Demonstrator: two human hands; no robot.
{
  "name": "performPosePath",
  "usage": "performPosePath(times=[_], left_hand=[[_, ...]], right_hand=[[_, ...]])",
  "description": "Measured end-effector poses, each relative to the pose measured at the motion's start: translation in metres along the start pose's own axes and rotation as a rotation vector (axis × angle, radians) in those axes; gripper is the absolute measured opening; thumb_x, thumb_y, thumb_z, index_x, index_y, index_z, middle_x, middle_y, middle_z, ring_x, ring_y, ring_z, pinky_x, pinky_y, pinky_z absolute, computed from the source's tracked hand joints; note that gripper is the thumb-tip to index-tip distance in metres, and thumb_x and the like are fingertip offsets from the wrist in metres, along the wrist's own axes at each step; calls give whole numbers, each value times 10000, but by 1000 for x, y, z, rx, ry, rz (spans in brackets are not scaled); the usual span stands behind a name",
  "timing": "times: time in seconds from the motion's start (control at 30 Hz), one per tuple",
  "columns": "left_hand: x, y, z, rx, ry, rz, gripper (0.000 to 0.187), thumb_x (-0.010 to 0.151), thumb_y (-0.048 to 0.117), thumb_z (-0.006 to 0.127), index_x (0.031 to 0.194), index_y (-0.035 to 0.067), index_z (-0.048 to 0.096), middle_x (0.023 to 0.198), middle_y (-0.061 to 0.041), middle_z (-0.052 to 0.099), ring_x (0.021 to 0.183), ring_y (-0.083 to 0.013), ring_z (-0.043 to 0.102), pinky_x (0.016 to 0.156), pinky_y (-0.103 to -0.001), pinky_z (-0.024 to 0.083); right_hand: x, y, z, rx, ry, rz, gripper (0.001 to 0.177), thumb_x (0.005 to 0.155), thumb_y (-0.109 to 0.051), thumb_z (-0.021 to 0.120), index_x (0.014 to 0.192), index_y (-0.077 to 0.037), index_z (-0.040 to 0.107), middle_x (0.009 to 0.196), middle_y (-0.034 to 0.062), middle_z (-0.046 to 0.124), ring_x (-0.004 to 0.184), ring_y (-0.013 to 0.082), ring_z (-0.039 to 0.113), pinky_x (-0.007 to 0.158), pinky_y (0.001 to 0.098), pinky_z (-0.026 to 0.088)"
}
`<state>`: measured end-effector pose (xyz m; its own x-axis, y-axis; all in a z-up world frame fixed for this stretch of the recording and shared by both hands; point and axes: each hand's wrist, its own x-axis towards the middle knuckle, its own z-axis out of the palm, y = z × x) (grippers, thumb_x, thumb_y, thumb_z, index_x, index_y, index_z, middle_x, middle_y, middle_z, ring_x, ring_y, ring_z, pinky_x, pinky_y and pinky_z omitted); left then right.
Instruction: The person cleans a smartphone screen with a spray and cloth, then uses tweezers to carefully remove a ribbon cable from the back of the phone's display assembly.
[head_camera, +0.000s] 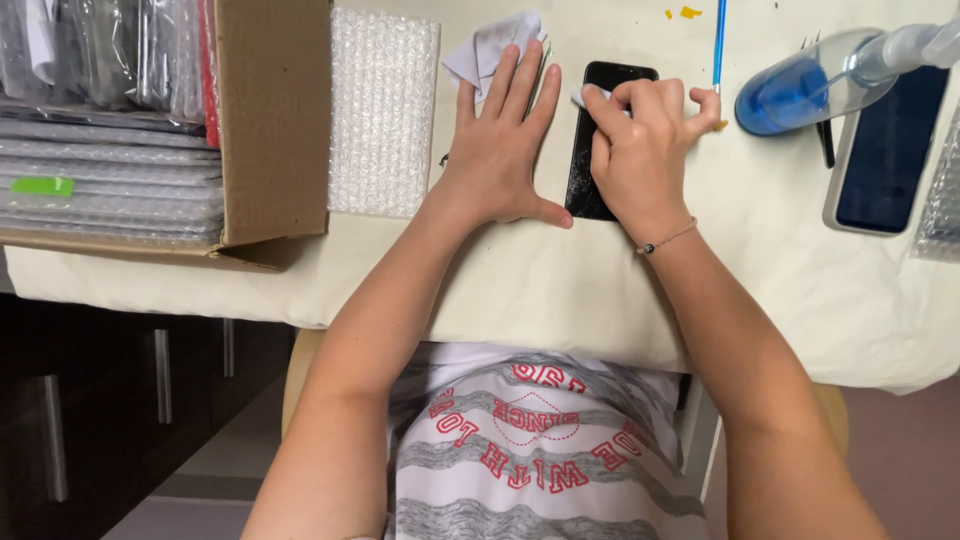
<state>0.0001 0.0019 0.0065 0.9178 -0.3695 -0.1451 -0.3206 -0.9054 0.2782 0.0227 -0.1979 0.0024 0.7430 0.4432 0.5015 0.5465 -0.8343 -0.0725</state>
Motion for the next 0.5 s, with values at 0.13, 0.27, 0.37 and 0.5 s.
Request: performPosePath(times=[0.13,0.27,0.37,0.5], left_hand=[[4,0,-5,-1,22,11,1677,562,974,958,1675,79,79,1711,-173,-67,1588,-363,-51,1220,-705,141],[1,2,-6,-12,3,2,1653,563,959,951,1669,73,99,1710,-172,-51,1583,-349,-51,1223,-699,121],[2,1,-4,-11,4,3,1666,563,958,958,1675,77,85,1707,-169,-82,1585,-357,-65,1216,-707,137],[3,0,-3,2,-1,32,1544,609,956,915,1694,224,96,1683,-222,-116,1573,-418,-74,1194,-736,134]], right_hand=[[-4,7,-6,0,-11,7,457,855,47,627,1136,-268,802,989,-24,608,956,270,525,952,506,256],[-8,1,-3,28,-8,5,473,841,55,606,1157,-239,798,992,-7,608,960,277,534,966,524,251],[-15,-5,-17,12,-48,-13,472,843,49,626,1152,-272,782,992,-34,609,970,257,549,961,526,259],[-13,-1,-11,6,2,32,463,861,42,636,1144,-281,808,1002,-25,617,967,271,552,954,524,265]])
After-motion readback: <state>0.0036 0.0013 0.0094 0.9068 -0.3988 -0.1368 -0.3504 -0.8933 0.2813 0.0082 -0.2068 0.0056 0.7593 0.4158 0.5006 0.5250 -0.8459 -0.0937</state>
